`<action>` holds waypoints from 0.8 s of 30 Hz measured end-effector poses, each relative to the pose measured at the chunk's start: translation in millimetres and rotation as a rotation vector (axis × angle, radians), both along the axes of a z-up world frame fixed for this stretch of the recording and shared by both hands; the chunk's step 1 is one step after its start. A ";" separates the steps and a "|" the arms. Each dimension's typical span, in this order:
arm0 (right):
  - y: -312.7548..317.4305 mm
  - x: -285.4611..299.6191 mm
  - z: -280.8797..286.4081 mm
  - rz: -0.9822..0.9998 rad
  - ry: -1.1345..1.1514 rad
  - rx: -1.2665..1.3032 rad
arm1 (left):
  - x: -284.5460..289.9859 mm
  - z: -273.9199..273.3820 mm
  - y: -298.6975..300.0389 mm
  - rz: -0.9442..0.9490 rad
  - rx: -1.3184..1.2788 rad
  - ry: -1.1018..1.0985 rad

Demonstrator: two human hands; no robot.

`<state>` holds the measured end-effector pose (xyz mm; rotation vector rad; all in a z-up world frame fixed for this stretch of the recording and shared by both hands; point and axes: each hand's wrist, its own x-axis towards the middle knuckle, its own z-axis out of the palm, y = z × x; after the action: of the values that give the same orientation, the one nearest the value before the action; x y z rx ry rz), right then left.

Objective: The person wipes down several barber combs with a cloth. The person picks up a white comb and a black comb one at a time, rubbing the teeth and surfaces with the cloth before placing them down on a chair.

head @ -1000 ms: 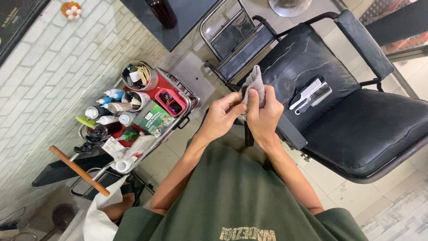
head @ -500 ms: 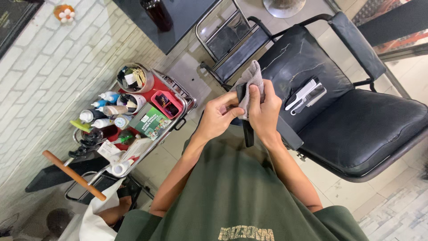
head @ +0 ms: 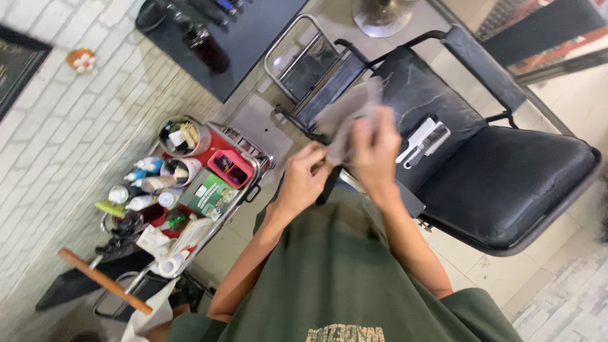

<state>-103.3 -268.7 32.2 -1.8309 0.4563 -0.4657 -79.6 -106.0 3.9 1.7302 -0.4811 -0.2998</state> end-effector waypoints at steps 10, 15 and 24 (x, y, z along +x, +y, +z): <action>26.6 6.8 -12.0 0.012 -0.190 -0.201 | -12.6 6.4 -8.6 0.032 -0.212 0.117; 18.5 2.1 -21.7 0.060 -0.279 -0.157 | -13.7 2.5 -8.9 0.043 -0.173 0.020; 15.9 -8.2 -31.9 -0.010 -0.368 -0.042 | -16.1 2.5 -14.4 0.023 -0.183 0.056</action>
<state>-111.5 -252.9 0.4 -1.7331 0.2047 -0.8062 -95.7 -120.4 6.4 1.5446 -0.4343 -0.2788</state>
